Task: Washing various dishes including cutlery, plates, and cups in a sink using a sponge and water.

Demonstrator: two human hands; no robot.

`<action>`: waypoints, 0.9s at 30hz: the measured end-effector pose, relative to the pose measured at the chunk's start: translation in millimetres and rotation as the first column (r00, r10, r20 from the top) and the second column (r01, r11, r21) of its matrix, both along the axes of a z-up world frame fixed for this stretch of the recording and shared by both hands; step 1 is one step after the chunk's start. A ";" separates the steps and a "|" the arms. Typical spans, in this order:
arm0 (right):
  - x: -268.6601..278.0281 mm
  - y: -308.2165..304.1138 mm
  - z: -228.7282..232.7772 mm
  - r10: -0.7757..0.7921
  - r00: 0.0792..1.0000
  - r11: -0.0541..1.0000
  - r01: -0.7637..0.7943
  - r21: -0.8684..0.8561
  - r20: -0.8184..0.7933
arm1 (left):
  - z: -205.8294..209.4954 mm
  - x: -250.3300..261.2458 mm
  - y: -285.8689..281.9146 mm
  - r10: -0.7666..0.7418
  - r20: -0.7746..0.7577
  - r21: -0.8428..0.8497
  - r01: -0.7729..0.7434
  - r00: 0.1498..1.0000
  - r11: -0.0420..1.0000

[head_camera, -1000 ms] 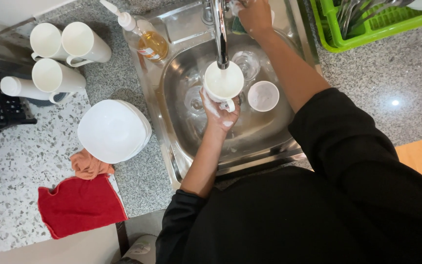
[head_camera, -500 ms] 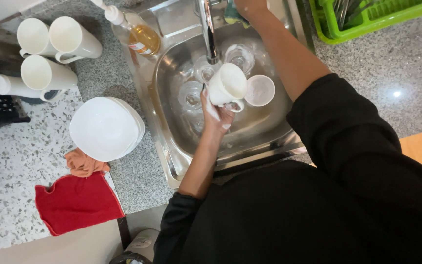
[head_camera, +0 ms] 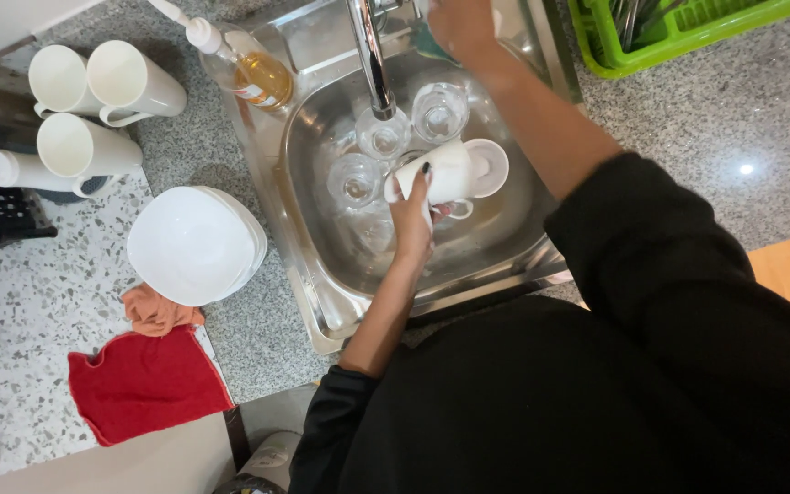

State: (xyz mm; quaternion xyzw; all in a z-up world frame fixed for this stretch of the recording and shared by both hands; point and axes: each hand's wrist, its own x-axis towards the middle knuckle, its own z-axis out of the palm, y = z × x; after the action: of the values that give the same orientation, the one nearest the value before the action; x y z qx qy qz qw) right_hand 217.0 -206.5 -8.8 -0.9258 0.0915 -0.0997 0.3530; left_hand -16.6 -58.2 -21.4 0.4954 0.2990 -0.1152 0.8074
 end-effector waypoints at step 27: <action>-291.5 56.2 -18.3 0.164 0.901 0.937 -0.015 0.349 -0.401 | -91.7 -15.9 39.1 -0.224 -0.134 -0.126 0.208 0.965 0.970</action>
State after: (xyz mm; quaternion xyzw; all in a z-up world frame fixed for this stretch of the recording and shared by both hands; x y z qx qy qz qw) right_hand -74.5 -150.3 -27.1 -0.8541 0.1385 0.1376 0.4821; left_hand -32.6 -19.1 -113.1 0.4695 0.2950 -0.2552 0.7921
